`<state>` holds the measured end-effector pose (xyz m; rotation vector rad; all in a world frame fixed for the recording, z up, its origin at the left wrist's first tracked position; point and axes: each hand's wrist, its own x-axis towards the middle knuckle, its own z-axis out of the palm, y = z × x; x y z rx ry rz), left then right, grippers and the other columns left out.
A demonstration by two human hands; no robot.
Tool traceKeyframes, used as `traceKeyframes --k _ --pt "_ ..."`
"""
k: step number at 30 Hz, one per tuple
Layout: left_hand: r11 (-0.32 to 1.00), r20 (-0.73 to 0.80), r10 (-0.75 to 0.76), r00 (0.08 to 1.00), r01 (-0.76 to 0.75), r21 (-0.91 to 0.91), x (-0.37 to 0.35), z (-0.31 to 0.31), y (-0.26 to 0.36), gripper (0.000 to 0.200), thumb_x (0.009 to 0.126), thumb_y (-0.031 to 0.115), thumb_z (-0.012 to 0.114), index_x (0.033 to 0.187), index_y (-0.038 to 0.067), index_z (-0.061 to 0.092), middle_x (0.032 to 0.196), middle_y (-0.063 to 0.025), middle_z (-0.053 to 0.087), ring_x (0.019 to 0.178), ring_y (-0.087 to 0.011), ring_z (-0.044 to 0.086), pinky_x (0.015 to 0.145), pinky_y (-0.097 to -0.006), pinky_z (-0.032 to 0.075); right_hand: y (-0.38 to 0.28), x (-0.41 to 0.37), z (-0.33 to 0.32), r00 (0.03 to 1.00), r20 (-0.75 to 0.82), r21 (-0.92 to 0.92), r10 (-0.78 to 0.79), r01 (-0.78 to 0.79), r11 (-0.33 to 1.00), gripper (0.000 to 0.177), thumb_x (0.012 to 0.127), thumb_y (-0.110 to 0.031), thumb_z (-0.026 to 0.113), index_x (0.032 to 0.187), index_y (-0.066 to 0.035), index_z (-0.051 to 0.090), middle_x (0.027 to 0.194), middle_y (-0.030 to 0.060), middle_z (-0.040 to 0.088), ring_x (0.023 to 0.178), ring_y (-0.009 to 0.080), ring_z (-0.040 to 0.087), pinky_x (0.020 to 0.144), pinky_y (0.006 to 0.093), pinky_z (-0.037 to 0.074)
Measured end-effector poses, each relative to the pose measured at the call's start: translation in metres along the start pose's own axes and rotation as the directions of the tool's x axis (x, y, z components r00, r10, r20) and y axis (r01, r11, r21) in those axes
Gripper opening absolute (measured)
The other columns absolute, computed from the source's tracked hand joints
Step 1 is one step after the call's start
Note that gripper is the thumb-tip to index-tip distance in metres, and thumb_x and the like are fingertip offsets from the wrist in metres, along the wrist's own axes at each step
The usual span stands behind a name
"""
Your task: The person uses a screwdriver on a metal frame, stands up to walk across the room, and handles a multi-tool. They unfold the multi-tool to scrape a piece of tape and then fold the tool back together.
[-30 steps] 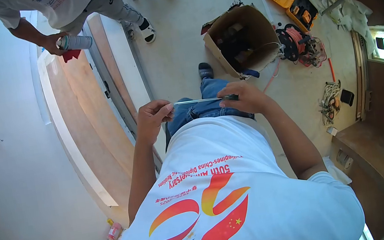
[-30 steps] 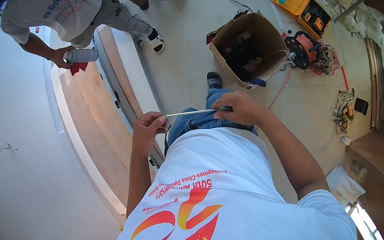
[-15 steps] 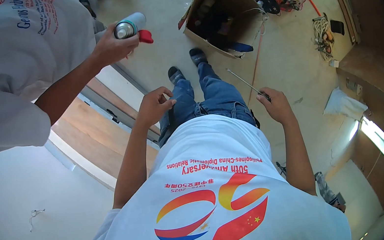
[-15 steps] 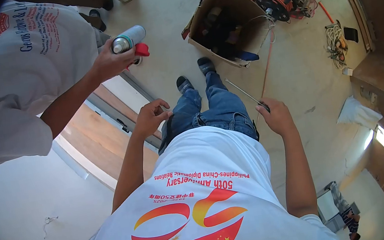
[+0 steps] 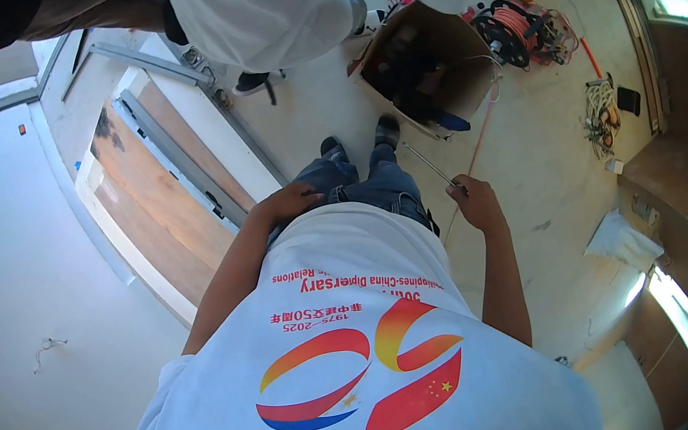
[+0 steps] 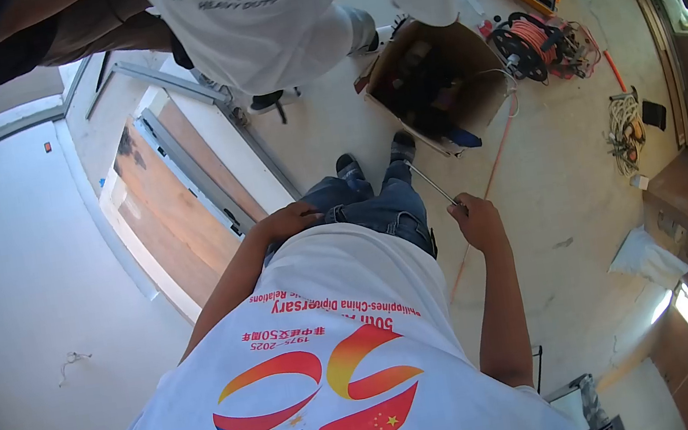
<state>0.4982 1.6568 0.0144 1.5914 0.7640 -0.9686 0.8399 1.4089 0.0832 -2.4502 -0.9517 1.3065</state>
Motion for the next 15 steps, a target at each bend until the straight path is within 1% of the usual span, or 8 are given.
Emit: traceKeyframes --k 2,4,5,6,9,11,13,15 --pt "0.996 -0.120 -0.094 0.988 0.094 -0.007 -0.009 0.002 -0.010 0.064 0.098 0.055 0.052 0.142 0.008 0.054 0.154 -0.0228 0.041 0.143 -0.0382 0.038 0.116 -0.0485 0.033 -0.007 0.027 -0.004 0.997 0.036 -0.065 -0.070 0.072 0.995 0.025 0.092 -0.028 0.067 0.098 -0.003 0.068 0.087 0.0191 0.070 0.085 0.0394 0.067 0.076 0.0463 0.051" --pt "0.975 -0.207 -0.192 0.959 0.210 0.070 -0.018 0.003 -0.005 0.068 0.096 0.059 0.051 0.145 0.012 0.051 0.154 -0.0214 0.042 0.148 -0.0384 0.028 0.117 -0.0604 0.021 -0.013 0.055 -0.013 0.988 0.093 -0.185 -0.127 0.143 0.972 0.025 0.091 -0.028 0.067 0.098 -0.004 0.068 0.088 0.0195 0.070 0.086 0.0388 0.067 0.076 0.0460 0.051" --pt "0.960 -0.247 -0.222 0.943 0.256 0.114 -0.020 0.001 -0.002 0.071 0.094 0.061 0.051 0.147 0.014 0.050 0.154 -0.0207 0.043 0.151 -0.0385 0.023 0.118 -0.0663 0.015 -0.023 0.062 -0.017 0.982 0.116 -0.188 -0.151 0.171 0.967 0.026 0.091 -0.028 0.068 0.098 -0.004 0.069 0.090 0.0197 0.070 0.087 0.0386 0.067 0.077 0.0458 0.051" --pt "0.967 -0.263 -0.239 0.935 0.255 0.027 -0.020 -0.003 -0.010 0.073 0.093 0.063 0.053 0.148 0.015 0.050 0.155 -0.0205 0.041 0.154 -0.0370 0.014 0.115 -0.0731 0.003 -0.036 0.071 -0.023 0.976 0.133 -0.195 -0.174 0.198 0.961 0.026 0.090 -0.028 0.068 0.099 -0.004 0.069 0.091 0.0199 0.070 0.087 0.0383 0.067 0.077 0.0456 0.051" --pt "0.979 -0.242 -0.205 0.948 0.194 -0.068 -0.032 -0.026 -0.021 0.066 0.094 0.063 0.052 0.144 0.019 0.055 0.158 -0.0268 0.032 0.151 -0.0431 0.019 0.117 -0.0690 0.009 -0.087 0.091 -0.025 0.956 0.167 -0.191 -0.243 0.273 0.943 0.028 0.089 -0.029 0.070 0.102 -0.004 0.071 0.096 0.0201 0.070 0.090 0.0377 0.067 0.079 0.0447 0.052" --pt "0.980 -0.248 -0.130 0.960 0.086 -0.180 -0.037 -0.039 -0.049 0.060 0.096 0.059 0.050 0.141 0.020 0.059 0.156 -0.0263 0.037 0.151 -0.0395 0.023 0.118 -0.0655 0.013 -0.141 0.116 -0.007 0.922 0.222 -0.158 -0.316 0.354 0.922 0.029 0.088 -0.029 0.070 0.104 -0.004 0.071 0.098 0.0200 0.071 0.092 0.0377 0.067 0.081 0.0441 0.052" --pt "0.979 -0.268 -0.101 0.958 0.048 -0.196 -0.040 -0.052 -0.085 0.052 0.101 0.053 0.047 0.134 0.017 0.064 0.152 -0.0155 0.047 0.150 -0.0334 0.028 0.119 -0.0583 0.018 -0.197 0.136 0.016 0.891 0.276 -0.120 -0.361 0.405 0.906 0.031 0.088 -0.028 0.071 0.106 -0.004 0.071 0.100 0.0198 0.071 0.093 0.0381 0.067 0.084 0.0435 0.052" --pt "0.978 -0.363 -0.066 0.929 -0.012 -0.209 -0.059 -0.072 -0.118 0.047 0.102 0.047 0.048 0.131 0.016 0.066 0.150 -0.0123 0.050 0.148 -0.0351 0.031 0.120 -0.0505 0.024 -0.255 0.152 0.044 0.876 0.318 -0.180 -0.363 0.432 0.884 0.030 0.089 -0.027 0.070 0.108 -0.004 0.072 0.102 0.0206 0.071 0.095 0.0385 0.067 0.085 0.0435 0.052"
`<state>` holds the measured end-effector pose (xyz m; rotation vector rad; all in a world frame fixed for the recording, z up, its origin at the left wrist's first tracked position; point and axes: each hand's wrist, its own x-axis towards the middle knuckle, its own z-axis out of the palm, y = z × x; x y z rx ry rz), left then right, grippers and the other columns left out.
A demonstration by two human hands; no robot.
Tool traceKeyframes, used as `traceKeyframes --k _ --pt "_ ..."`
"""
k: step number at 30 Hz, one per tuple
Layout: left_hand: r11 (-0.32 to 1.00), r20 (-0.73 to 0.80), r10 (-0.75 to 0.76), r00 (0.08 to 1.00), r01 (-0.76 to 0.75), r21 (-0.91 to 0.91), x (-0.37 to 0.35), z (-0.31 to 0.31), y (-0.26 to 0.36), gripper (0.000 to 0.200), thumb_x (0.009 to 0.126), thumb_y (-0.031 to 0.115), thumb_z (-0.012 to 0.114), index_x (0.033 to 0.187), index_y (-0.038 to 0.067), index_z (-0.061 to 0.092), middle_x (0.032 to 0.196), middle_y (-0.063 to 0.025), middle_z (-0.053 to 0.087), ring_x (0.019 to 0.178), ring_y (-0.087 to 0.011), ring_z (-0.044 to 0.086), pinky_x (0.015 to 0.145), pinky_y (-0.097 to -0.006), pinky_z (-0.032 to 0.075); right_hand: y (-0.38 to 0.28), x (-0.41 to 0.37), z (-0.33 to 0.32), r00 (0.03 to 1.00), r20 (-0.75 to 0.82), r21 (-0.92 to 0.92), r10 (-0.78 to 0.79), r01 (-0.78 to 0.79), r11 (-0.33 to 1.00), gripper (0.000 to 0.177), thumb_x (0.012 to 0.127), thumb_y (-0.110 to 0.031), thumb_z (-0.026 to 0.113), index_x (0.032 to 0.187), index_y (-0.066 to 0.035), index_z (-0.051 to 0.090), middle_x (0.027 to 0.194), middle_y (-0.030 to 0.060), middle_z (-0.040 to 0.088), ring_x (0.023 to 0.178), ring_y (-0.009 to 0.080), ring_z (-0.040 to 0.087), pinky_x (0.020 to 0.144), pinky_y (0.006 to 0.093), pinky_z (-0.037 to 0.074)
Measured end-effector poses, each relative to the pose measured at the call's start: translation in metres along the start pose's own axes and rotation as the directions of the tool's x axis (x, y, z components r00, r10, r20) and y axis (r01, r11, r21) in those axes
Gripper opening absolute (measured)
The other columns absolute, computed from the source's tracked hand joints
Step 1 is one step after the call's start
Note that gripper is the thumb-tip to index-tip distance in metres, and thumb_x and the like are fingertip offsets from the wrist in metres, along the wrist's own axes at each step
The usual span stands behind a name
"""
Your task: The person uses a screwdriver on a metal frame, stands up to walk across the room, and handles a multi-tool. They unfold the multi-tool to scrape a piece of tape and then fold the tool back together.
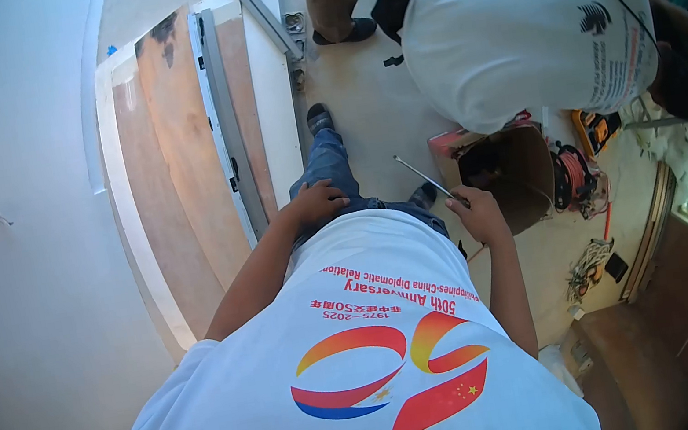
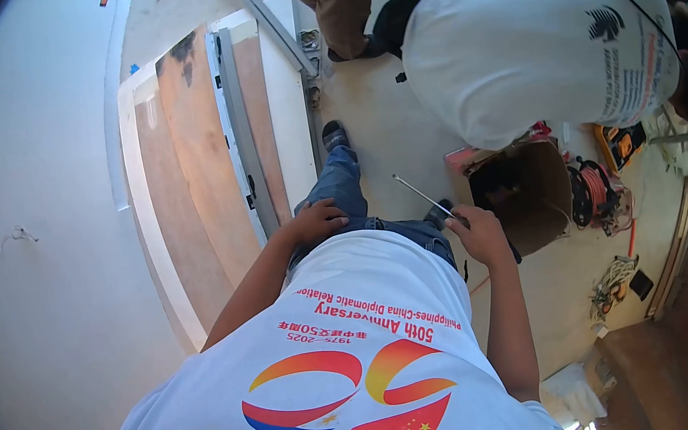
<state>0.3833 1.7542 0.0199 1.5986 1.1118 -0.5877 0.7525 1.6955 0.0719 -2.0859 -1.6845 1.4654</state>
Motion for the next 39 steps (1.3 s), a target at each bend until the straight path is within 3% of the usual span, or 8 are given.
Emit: traceKeyframes --k 6,12,13,15,17,22,29,39 --pt "0.916 -0.249 0.106 0.963 -0.192 -0.352 -0.032 -0.090 -0.106 0.041 0.100 0.039 0.057 0.123 0.006 0.069 0.137 -0.0151 0.060 0.123 -0.0295 0.057 0.105 -0.0345 0.042 -0.141 0.114 -0.001 0.984 0.173 -0.275 -0.035 0.083 0.958 0.030 0.091 -0.028 0.069 0.109 -0.004 0.071 0.102 0.0217 0.071 0.096 0.0392 0.068 0.086 0.0445 0.052" --pt "0.924 0.069 -0.044 0.997 0.067 -0.377 -0.104 -0.258 -0.140 0.043 0.096 0.040 0.065 0.122 0.005 0.068 0.126 -0.0138 0.066 0.115 -0.0302 0.061 0.098 -0.0397 0.048 -0.214 0.184 -0.015 0.992 0.123 -0.241 -0.025 0.054 0.969 0.028 0.089 -0.030 0.070 0.104 -0.006 0.072 0.095 0.0211 0.071 0.094 0.0409 0.067 0.083 0.0460 0.052" --pt "0.914 -0.214 -0.015 0.977 -0.073 -0.399 -0.132 -0.286 -0.138 0.043 0.095 0.039 0.066 0.125 0.007 0.066 0.128 -0.0132 0.065 0.118 -0.0317 0.061 0.098 -0.0426 0.049 -0.225 0.187 -0.018 0.992 0.114 -0.284 -0.049 0.080 0.955 0.029 0.089 -0.030 0.070 0.104 -0.006 0.072 0.095 0.0211 0.071 0.094 0.0407 0.068 0.083 0.0461 0.052" --pt "0.793 -0.684 0.052 0.727 -0.447 -0.415 -0.192 -0.343 -0.133 0.054 0.095 0.043 0.065 0.135 0.009 0.059 0.136 -0.0127 0.061 0.126 -0.0353 0.058 0.100 -0.0497 0.049 -0.245 0.201 -0.022 0.988 0.133 -0.341 -0.084 0.125 0.932 0.029 0.089 -0.030 0.071 0.103 -0.005 0.072 0.095 0.0211 0.071 0.093 0.0405 0.068 0.082 0.0462 0.052" --pt "0.525 -0.879 0.250 0.405 -0.820 -0.229 -0.261 -0.406 -0.127 0.069 0.095 0.058 0.054 0.142 0.007 0.052 0.149 -0.0162 0.050 0.138 -0.0391 0.047 0.107 -0.0528 0.045 -0.259 0.213 -0.020 0.975 0.208 -0.369 -0.080 0.154 0.917 0.029 0.088 -0.030 0.071 0.103 -0.005 0.072 0.094 0.0212 0.071 0.092 0.0405 0.068 0.081 0.0462 0.053" --pt "0.312 -0.685 0.722 -0.099 -0.837 0.450 -0.399 -0.466 -0.095 0.073 0.095 0.061 0.052 0.143 0.007 0.049 0.149 -0.0172 0.050 0.138 -0.0391 0.047 0.108 -0.0529 0.043 -0.291 0.274 -0.005 0.905 0.360 -0.363 -0.226 0.359 0.860 0.032 0.088 -0.033 0.069 0.101 -0.003 0.072 0.090 0.0204 0.071 0.088 0.0398 0.068 0.081 0.0451 0.053" --pt "0.229 -0.360 0.932 -0.042 -0.703 0.674 -0.437 -0.458 -0.064 0.078 0.094 0.065 0.048 0.146 0.006 0.046 0.149 -0.0186 0.049 0.139 -0.0390 0.046 0.110 -0.0531 0.041 -0.351 0.304 0.006 0.901 0.324 -0.398 -0.289 0.407 0.822 0.032 0.088 -0.032 0.069 0.104 -0.004 0.072 0.092 0.0198 0.072 0.087 0.0390 0.068 0.079 0.0433 0.052" --pt "0.216 -0.292 0.956 -0.021 -0.623 0.751 -0.437 -0.420 -0.081 0.085 0.093 0.070 0.043 0.149 0.005 0.041 0.149 -0.0206 0.048 0.140 -0.0389 0.045 0.112 -0.0533 0.038 -0.378 0.290 0.000 0.921 0.224 -0.402 -0.319 0.386 0.830 0.029 0.089 -0.029 0.070 0.101 -0.002 0.072 0.090 0.0213 0.071 0.086 0.0399 0.068 0.078 0.0443 0.051"
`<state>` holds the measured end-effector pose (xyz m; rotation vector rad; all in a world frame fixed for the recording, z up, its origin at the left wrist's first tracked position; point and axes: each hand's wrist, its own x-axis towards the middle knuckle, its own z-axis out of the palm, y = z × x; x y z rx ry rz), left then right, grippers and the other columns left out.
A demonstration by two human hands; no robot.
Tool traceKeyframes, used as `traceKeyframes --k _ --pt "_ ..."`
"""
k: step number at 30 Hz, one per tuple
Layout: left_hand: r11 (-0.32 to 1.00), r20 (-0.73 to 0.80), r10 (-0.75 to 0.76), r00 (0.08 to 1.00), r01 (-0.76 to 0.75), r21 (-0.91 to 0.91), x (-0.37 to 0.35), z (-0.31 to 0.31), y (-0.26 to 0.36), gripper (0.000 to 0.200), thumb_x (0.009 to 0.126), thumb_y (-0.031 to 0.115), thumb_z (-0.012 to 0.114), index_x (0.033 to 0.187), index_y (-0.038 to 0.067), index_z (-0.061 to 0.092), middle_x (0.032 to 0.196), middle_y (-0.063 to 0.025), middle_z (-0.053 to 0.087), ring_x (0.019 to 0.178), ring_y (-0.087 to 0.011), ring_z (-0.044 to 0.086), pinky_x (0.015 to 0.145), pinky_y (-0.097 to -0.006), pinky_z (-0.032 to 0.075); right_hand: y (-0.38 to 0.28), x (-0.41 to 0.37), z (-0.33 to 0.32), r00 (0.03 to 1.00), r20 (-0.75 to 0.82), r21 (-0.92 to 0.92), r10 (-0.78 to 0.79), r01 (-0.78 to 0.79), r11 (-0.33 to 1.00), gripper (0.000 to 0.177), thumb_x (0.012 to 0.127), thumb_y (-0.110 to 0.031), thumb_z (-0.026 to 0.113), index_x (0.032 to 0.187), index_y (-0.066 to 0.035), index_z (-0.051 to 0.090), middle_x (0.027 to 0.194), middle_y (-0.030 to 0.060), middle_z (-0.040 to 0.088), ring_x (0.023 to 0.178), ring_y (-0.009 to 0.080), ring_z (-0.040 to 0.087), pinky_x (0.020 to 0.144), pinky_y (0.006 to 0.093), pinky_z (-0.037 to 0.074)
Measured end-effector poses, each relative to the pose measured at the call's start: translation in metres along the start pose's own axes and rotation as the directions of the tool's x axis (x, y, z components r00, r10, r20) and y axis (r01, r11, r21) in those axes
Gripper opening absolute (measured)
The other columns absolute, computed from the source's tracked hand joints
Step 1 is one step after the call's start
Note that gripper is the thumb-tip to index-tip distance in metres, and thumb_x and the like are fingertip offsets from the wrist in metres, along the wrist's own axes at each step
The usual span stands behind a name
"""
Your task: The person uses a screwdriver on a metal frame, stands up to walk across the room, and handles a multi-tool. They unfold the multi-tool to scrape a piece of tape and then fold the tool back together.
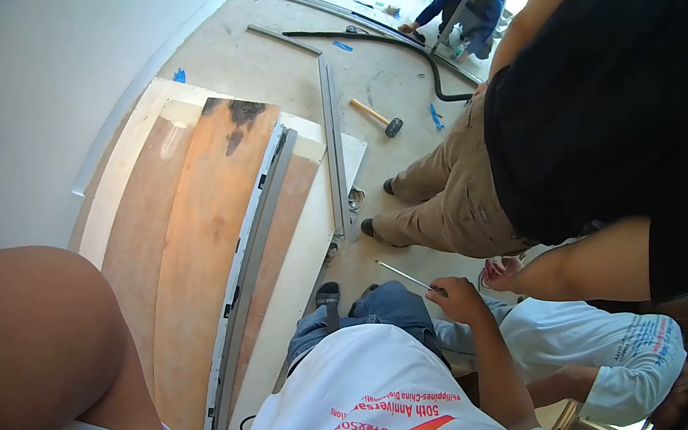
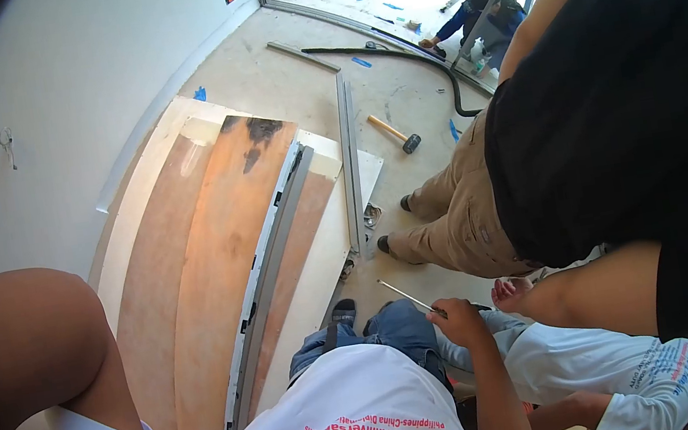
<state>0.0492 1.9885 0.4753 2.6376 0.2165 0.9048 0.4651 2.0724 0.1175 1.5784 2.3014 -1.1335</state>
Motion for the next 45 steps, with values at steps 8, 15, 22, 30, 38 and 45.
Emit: traceKeyframes --k 8,15,22,30,38,45 --pt "0.999 -0.027 -0.016 0.999 0.015 -0.040 -0.003 -0.022 0.003 0.091 0.093 0.075 0.039 0.151 0.005 0.037 0.149 -0.0222 0.047 0.140 -0.0388 0.044 0.114 -0.0535 0.036 -0.025 0.088 -0.018 0.979 -0.202 0.310 0.022 0.043 0.950 0.026 0.095 -0.024 0.066 0.098 0.002 0.068 0.069 0.0115 0.064 0.055 0.0163 0.061 0.053 0.0337 0.047" --pt "0.650 -0.530 -0.697 0.483 0.738 -0.182 -0.131 -0.015 0.019 0.097 0.092 0.079 0.035 0.154 0.004 0.034 0.149 -0.0237 0.047 0.141 -0.0387 0.044 0.116 -0.0536 0.033 -0.034 0.268 -0.058 0.940 -0.218 0.581 0.264 -0.092 0.809 0.031 0.098 -0.027 0.063 0.094 0.004 0.068 0.070 0.0082 0.065 0.055 0.0140 0.061 0.049 0.0322 0.048" --pt "-0.718 -0.263 -0.277 -0.924 0.381 -0.583 -0.239 0.147 0.210 0.053 0.098 0.028 0.059 0.142 -0.001 0.049 0.135 -0.0221 0.057 0.128 -0.0266 0.052 0.107 -0.0366 0.039 0.022 0.415 -0.084 0.928 -0.183 0.389 0.325 -0.235 0.891 0.033 0.098 -0.030 0.062 0.094 0.002 0.066 0.072 0.0085 0.066 0.055 0.0177 0.063 0.045 0.0337 0.046" --pt "-0.587 -0.559 -0.077 -0.825 0.491 -0.644 -0.141 0.071 0.073 0.058 0.096 0.034 0.061 0.141 -0.001 0.047 0.135 -0.0200 0.056 0.130 -0.0286 0.051 0.109 -0.0390 0.037 0.142 0.554 -0.138 0.897 -0.190 0.308 0.399 -0.332 0.892 0.030 0.097 -0.028 0.062 0.093 0.002 0.066 0.070 0.0108 0.066 0.055 0.0206 0.064 0.048 0.0370 0.047" --pt "-0.564 -0.179 -0.636 -0.751 0.610 -0.556 -0.162 -0.030 -0.566 0.050 0.093 0.021 0.065 0.135 -0.002 0.054 0.138 -0.0235 0.055 0.131 -0.0327 0.053 0.108 -0.0428 0.041 0.288 0.761 -0.245 0.876 -0.061 0.177 0.478 -0.462 0.869 0.032 0.097 -0.027 0.061 0.097 0.004 0.067 0.082 0.0153 0.070 0.059 0.0256 0.067 0.057 0.0392 0.054" --pt "-0.406 0.258 -0.907 -0.333 0.855 -0.323 -0.101 -0.067 -0.801 0.054 0.093 0.033 0.069 0.136 0.002 0.056 0.136 -0.0227 0.058 0.127 -0.0392 0.054 0.109 -0.0417 0.041 0.225 0.763 -0.332 0.758 0.139 0.459 0.638 -0.620 0.636 0.033 0.101 -0.028 0.058 0.098 0.004 0.055 0.079 0.0145 0.066 0.061 0.0219 0.066 0.052 0.0367 0.053"
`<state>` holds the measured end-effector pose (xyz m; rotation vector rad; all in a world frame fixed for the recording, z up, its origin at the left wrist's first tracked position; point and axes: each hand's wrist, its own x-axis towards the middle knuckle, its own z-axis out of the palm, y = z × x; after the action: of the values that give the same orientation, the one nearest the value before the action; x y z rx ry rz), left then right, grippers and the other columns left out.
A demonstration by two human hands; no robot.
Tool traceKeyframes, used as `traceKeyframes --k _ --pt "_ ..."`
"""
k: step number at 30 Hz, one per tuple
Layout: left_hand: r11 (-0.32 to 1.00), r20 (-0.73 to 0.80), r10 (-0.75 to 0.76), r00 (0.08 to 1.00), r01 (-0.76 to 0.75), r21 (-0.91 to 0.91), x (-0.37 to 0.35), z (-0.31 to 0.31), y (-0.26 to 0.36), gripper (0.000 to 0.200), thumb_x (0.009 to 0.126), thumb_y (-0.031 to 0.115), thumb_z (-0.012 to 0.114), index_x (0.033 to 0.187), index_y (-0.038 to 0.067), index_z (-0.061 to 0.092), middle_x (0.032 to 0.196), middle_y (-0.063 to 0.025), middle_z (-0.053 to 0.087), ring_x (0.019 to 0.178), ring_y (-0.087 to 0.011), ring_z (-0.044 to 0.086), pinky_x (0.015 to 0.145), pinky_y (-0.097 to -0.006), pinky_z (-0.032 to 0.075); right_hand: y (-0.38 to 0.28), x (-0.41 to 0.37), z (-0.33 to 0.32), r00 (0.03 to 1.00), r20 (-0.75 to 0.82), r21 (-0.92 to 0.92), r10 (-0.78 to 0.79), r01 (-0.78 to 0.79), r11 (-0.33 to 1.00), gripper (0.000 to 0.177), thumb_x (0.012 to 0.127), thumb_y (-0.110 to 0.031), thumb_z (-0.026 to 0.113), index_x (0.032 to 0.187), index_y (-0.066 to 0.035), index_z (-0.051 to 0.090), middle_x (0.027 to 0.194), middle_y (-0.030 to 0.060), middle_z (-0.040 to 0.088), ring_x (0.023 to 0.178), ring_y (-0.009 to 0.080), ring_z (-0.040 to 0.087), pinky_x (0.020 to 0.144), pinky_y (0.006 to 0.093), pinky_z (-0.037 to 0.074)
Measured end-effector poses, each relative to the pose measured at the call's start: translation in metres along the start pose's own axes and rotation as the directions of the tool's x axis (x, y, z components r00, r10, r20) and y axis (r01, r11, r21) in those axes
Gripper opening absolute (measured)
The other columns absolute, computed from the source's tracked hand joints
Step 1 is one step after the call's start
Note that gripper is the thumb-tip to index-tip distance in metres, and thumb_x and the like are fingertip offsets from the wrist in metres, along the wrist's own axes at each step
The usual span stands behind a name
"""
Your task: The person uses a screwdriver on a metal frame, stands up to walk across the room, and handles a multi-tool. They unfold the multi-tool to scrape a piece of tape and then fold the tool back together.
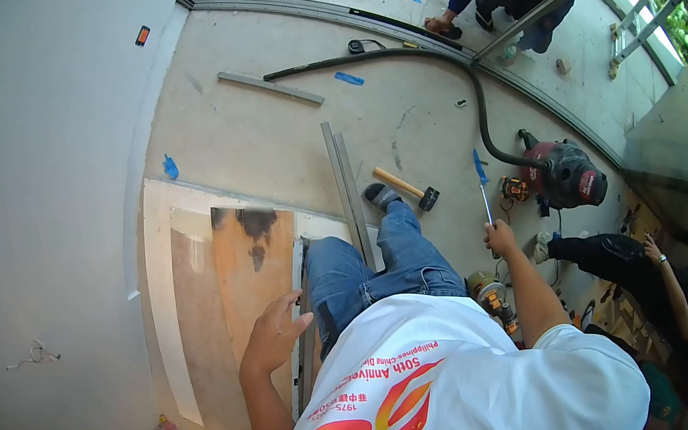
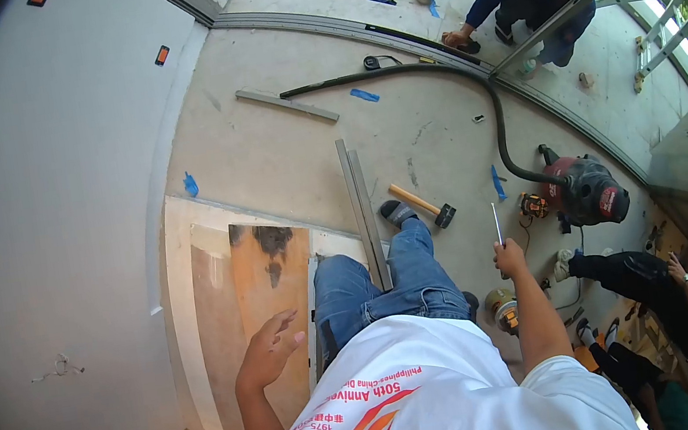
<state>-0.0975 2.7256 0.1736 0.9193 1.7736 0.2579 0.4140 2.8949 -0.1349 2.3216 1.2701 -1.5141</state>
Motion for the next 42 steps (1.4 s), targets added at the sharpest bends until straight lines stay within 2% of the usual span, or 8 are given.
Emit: traceKeyframes --k 2,5,12,17,21,29,37,42 --pt "0.998 -0.075 0.019 0.997 -0.024 -0.055 0.027 -0.006 0.009 0.055 0.093 0.035 0.068 0.135 0.002 0.056 0.135 -0.0228 0.058 0.127 -0.0386 0.054 0.108 -0.0415 0.041 -0.020 0.002 0.001 0.999 0.037 -0.070 -0.008 0.011 0.997 0.033 0.101 -0.028 0.059 0.098 0.004 0.054 0.079 0.0151 0.066 0.061 0.0219 0.066 0.052 0.0369 0.053" --pt "0.972 -0.008 0.040 0.999 -0.037 0.230 0.059 -0.038 0.016 0.055 0.093 0.034 0.068 0.135 0.002 0.056 0.132 -0.0229 0.059 0.126 -0.0379 0.055 0.107 -0.0417 0.042 -0.090 -0.011 -0.009 0.997 0.069 -0.122 0.029 -0.021 0.992 0.032 0.098 -0.028 0.061 0.104 0.003 0.054 0.080 0.0150 0.068 0.061 0.0229 0.068 0.054 0.0370 0.053" --pt "0.982 0.021 0.046 0.999 -0.049 0.180 0.204 -0.167 0.013 0.057 0.091 0.036 0.069 0.136 0.002 0.056 0.130 -0.0230 0.060 0.119 -0.0365 0.058 0.104 -0.0421 0.044 -0.236 0.056 0.001 0.996 -0.079 -0.016 0.042 -0.043 0.999 0.037 0.086 -0.021 0.072 0.108 0.002 0.054 0.080 0.0138 0.068 0.060 0.0222 0.068 0.053 0.0362 0.053" --pt "0.941 0.008 0.155 0.988 -0.150 0.302 0.369 -0.280 0.028 0.054 0.089 0.035 0.070 0.132 0.004 0.059 0.130 -0.0203 0.061 0.119 -0.0365 0.059 0.103 -0.0431 0.045 -0.296 0.115 0.037 0.960 -0.252 -0.431 -0.124 0.003 0.902 0.040 0.085 -0.030 0.074 0.108 0.001 0.062 0.102 0.0232 0.069 0.102 0.0412 0.065 0.088 0.0470 0.051" --pt "0.915 0.039 0.224 0.974 -0.224 0.337 0.456 -0.309 0.094 0.051 0.090 0.034 0.070 0.130 0.005 0.060 0.129 -0.0188 0.062 0.121 -0.0357 0.058 0.104 -0.0425 0.045 -0.384 0.164 0.047 0.981 -0.180 -0.457 -0.074 -0.017 0.889 0.033 0.089 -0.030 0.070 0.106 -0.003 0.062 0.102 0.0215 0.071 0.101 0.0425 0.066 0.088 0.0500 0.052" --pt "0.918 0.465 0.397 0.792 -0.356 -0.176 0.637 -0.077 0.203 0.045 0.090 0.034 0.070 0.123 0.005 0.064 0.121 -0.0151 0.066 0.119 -0.0316 0.060 0.100 -0.0384 0.046 -0.479 0.416 0.057 0.942 -0.131 -0.402 -0.309 0.235 0.885 0.023 0.093 -0.027 0.065 0.098 -0.005 0.061 0.095 0.0230 0.066 0.094 0.0457 0.063 0.080 0.0522 0.050" --pt "0.792 0.336 0.572 0.748 -0.399 -0.461 0.779 0.180 0.209 0.029 0.087 0.024 0.065 0.114 0.013 0.069 0.118 -0.0040 0.069 0.125 -0.0327 0.053 0.108 -0.0536 0.032 -0.467 0.755 0.109 0.837 0.119 -0.667 -0.534 0.466 0.581 0.021 0.095 -0.020 0.055 0.111 -0.016 0.068 0.112 0.0157 0.061 0.105 0.0392 0.062 0.082 0.0490 0.056" --pt "0.772 0.280 0.546 0.790 -0.345 -0.533 0.796 0.196 0.227 0.033 0.081 0.013 0.061 0.113 0.014 0.071 0.117 -0.0018 0.071 0.128 -0.0318 0.053 0.107 -0.0561 0.033 -0.434 0.844 0.130 0.724 0.244 -0.757 -0.645 0.558 0.340 0.024 0.096 -0.020 0.053 0.115 -0.025 0.066 0.132 0.0094 0.052 0.117 0.0372 0.060 0.080 0.0472 0.059"
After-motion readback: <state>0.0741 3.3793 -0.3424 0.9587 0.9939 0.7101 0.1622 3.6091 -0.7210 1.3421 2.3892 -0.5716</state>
